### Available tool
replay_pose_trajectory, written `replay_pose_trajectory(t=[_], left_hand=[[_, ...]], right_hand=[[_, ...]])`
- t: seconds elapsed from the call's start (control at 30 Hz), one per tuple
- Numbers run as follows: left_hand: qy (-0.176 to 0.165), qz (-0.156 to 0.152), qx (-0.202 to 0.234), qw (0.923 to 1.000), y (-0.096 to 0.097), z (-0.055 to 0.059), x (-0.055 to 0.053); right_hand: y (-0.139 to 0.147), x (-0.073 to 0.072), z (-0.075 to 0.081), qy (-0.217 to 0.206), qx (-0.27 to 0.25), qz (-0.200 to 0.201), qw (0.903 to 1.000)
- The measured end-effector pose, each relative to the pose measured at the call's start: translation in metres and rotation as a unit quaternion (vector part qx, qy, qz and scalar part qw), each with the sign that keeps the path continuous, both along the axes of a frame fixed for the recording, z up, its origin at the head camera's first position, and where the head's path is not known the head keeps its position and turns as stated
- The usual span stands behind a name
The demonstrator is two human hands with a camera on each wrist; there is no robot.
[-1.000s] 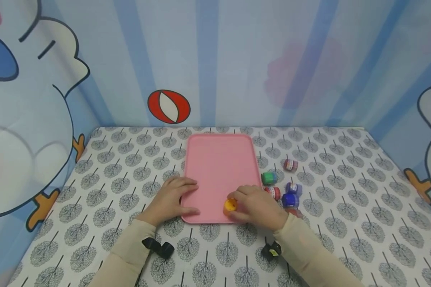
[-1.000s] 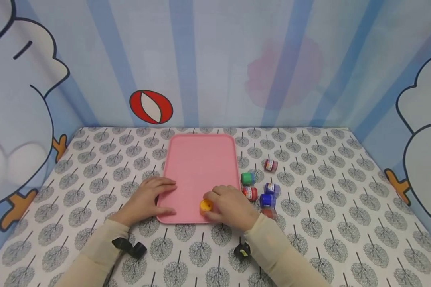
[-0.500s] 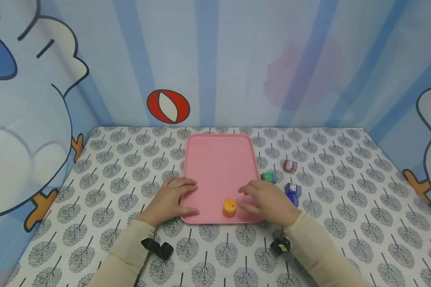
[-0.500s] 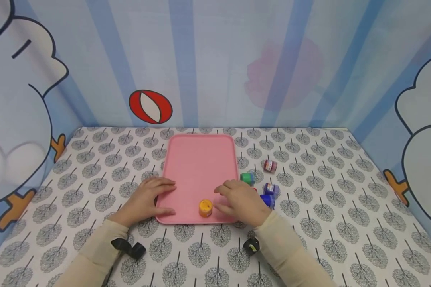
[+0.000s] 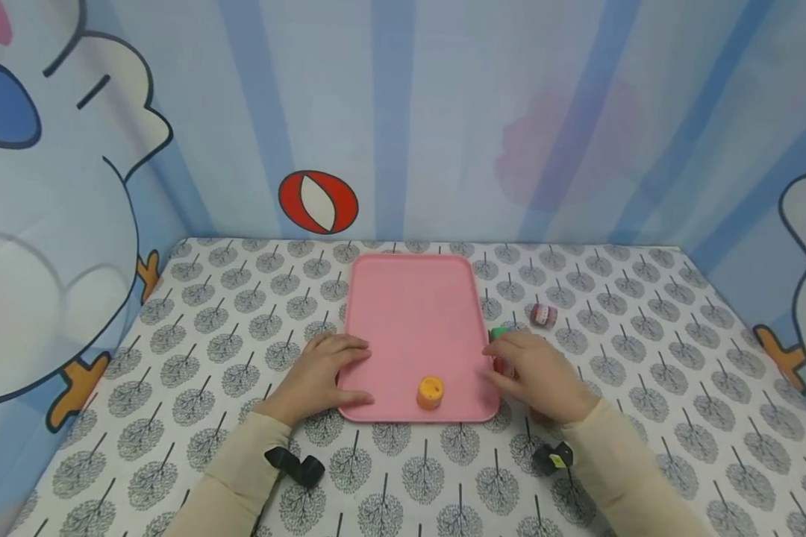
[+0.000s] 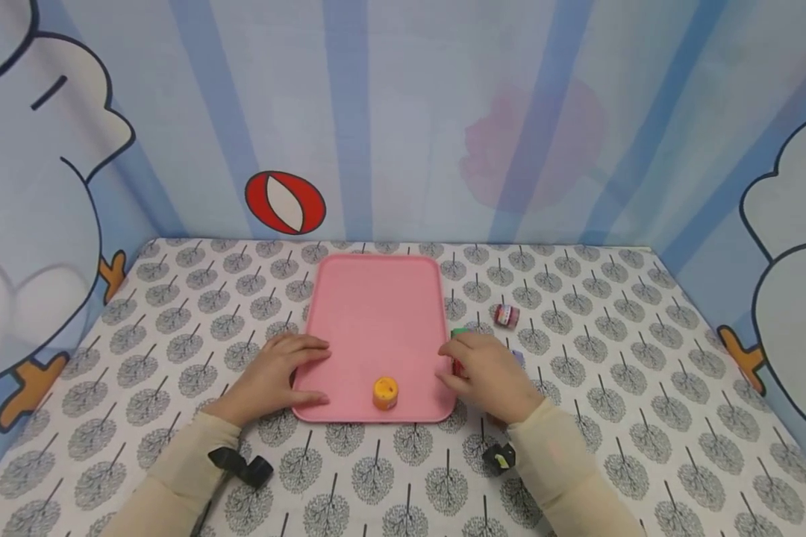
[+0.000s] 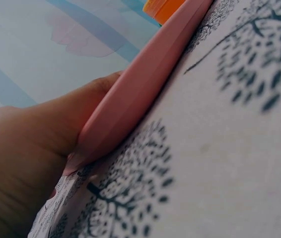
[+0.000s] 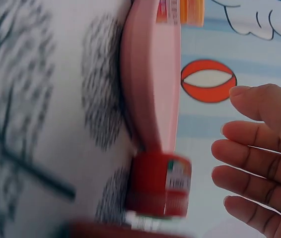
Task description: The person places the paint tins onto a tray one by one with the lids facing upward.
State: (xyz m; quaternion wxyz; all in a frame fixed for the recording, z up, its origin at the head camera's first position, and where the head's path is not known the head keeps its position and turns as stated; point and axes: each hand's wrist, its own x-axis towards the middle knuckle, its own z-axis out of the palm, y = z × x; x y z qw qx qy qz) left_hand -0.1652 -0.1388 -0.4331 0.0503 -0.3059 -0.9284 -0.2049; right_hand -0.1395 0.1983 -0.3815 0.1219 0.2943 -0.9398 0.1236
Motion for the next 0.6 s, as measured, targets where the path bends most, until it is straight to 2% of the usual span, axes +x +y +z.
replay_pose_trajectory(t=[0.43, 0.6], left_hand=[[-0.001, 0.001, -0.003, 1.0, -0.001, -0.001, -0.001], [-0.003, 0.002, -0.002, 1.0, 0.0, -0.001, -0.001]], right_hand=[[0.028, 0.0, -0.002, -0.006, 0.0, -0.037, 0.9993], [0.033, -0.002, -0.005, -0.024, 0.006, -0.053, 0.9983]])
